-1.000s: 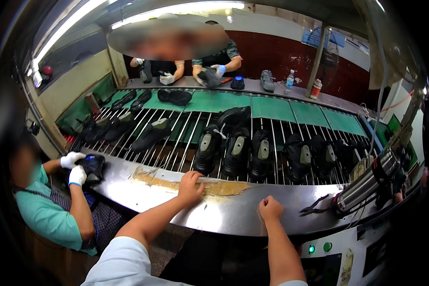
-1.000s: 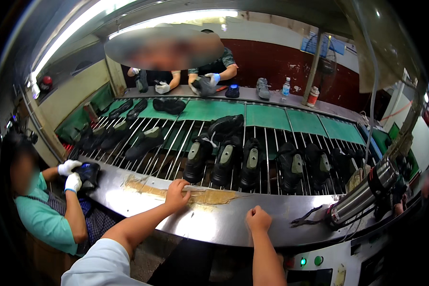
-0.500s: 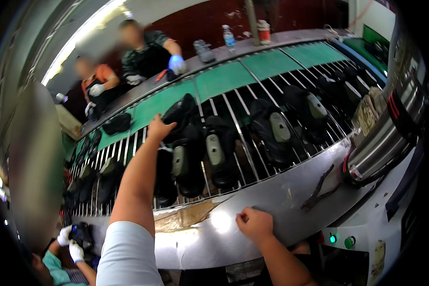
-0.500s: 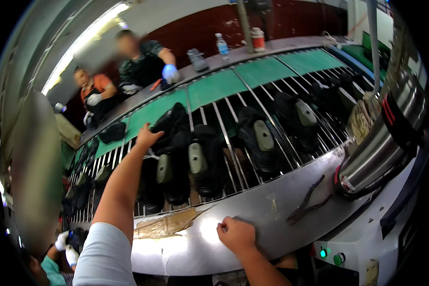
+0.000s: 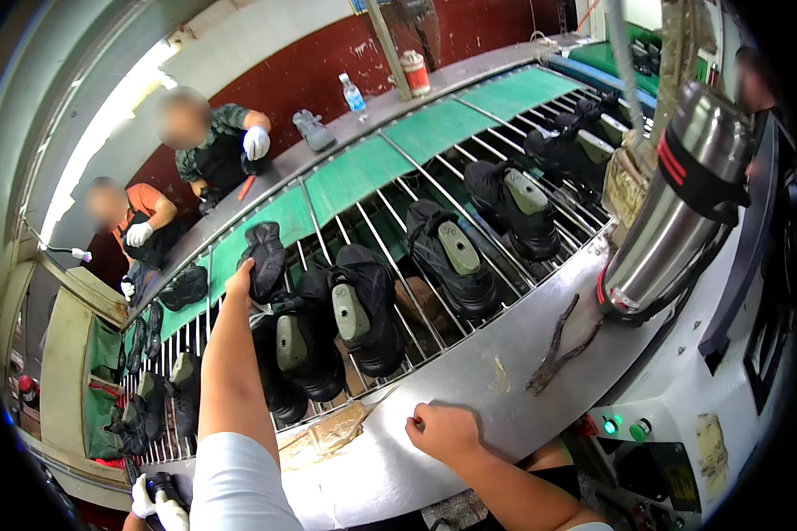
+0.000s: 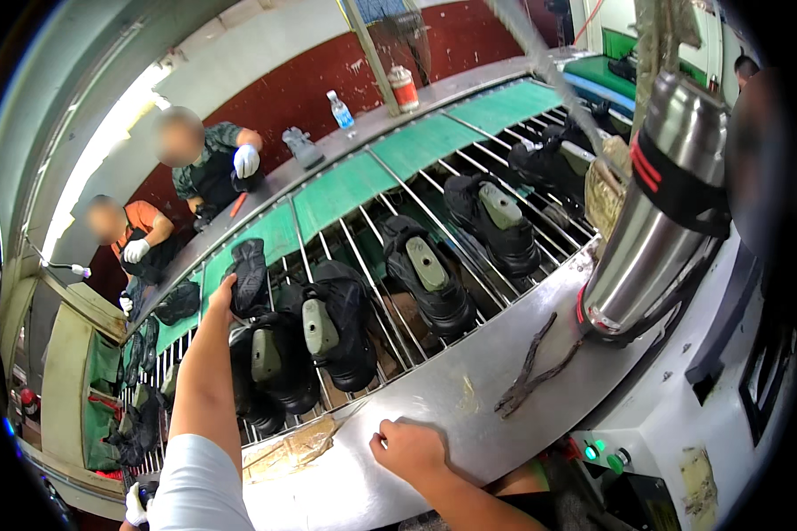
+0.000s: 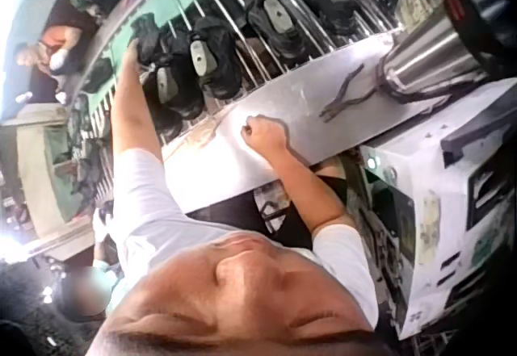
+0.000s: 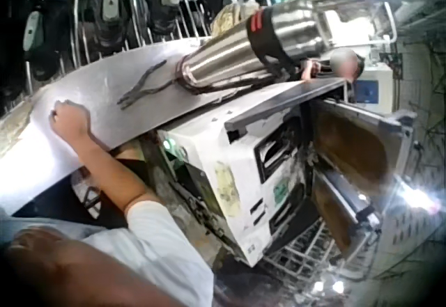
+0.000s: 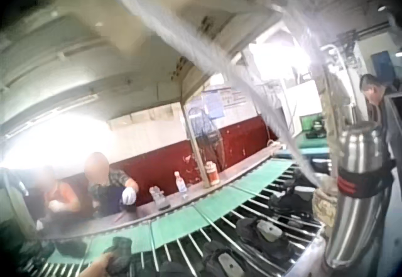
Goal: The person operates a sole-attaching machine by placing footwear components into the press, activating the machine buttons, and moving completed shoes onto a conveyor belt while retrieving new components from the line.
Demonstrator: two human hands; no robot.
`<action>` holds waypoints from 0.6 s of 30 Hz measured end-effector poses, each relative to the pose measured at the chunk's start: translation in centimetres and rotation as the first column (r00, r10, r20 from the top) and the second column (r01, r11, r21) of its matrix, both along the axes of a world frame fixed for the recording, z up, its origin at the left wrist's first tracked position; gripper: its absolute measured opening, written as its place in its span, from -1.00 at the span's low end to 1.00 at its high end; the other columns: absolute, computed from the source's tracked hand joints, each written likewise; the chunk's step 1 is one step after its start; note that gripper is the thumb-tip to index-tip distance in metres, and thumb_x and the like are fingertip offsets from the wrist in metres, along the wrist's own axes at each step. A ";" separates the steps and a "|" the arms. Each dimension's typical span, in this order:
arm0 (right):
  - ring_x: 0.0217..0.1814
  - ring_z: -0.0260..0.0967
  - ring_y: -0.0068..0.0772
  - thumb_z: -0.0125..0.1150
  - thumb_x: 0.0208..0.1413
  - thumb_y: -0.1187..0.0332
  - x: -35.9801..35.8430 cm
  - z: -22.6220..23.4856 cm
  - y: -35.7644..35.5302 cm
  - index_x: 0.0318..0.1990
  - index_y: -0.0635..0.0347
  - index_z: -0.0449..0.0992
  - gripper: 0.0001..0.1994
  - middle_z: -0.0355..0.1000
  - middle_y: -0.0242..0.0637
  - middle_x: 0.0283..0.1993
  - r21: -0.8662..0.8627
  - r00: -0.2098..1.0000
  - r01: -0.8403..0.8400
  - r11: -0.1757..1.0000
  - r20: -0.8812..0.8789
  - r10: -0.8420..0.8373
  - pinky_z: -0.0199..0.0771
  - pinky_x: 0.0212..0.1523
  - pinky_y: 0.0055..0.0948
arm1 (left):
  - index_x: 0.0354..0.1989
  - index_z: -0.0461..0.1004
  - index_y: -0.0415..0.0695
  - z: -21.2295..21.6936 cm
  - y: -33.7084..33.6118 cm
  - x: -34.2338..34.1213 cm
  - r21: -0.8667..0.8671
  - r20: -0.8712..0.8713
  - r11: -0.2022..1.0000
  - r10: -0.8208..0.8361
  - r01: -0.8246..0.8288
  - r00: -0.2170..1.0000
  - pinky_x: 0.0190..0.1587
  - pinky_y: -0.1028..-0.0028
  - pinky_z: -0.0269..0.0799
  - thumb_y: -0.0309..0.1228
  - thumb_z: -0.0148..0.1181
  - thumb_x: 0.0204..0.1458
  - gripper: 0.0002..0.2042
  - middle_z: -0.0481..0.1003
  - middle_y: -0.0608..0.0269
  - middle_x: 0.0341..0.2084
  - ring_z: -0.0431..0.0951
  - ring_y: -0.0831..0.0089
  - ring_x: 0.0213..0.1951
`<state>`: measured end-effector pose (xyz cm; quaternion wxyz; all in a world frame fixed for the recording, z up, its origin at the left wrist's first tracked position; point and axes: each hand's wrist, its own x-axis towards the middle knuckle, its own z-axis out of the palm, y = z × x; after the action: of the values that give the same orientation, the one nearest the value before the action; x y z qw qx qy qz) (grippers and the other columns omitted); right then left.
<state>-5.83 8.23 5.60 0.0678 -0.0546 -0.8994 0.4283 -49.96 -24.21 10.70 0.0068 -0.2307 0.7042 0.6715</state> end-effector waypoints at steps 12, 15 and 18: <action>-0.33 0.48 -0.28 0.33 -0.10 0.31 0.2 -1.0 0.3 -0.15 0.14 0.48 -0.68 0.51 -0.22 -0.32 -0.653 0.990 0.094 0.751 -0.021 -0.142 0.44 -0.31 -0.35 | 0.12 0.32 -0.30 12.5 -2.8 29.6 0.341 -0.071 0.895 -0.280 0.287 0.957 0.02 0.20 0.50 -0.14 0.05 0.16 -0.50 0.52 -0.02 -0.05 0.59 0.20 -0.10; -0.14 0.48 -0.22 0.34 -0.14 0.39 4.9 9.3 -1.4 0.07 0.15 0.38 -0.48 0.50 -0.22 -0.12 -0.472 0.947 -0.199 0.859 -0.319 0.044 0.46 -0.18 -0.34 | 0.20 0.20 -0.36 12.2 -4.6 42.0 0.469 -0.199 0.832 -0.228 0.297 0.953 0.19 0.15 0.36 -0.21 0.01 0.16 -0.46 0.40 -0.13 0.08 0.48 0.10 0.07; 0.16 0.32 -0.22 0.25 -0.16 0.39 10.0 20.2 -2.9 0.19 0.06 0.34 -0.38 0.39 -0.29 0.10 0.293 0.667 -0.358 0.887 -0.584 0.462 0.27 0.19 -0.18 | 0.28 0.08 -0.37 11.9 -3.5 54.0 0.538 -0.156 0.768 -0.315 0.348 0.936 0.24 0.16 0.30 -0.18 0.06 0.12 -0.35 0.35 -0.14 0.13 0.44 0.09 0.12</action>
<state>4.16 5.35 25.80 0.2753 0.3037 -0.8404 0.3545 4.02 -27.67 22.61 0.1721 -0.0717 0.5067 0.8417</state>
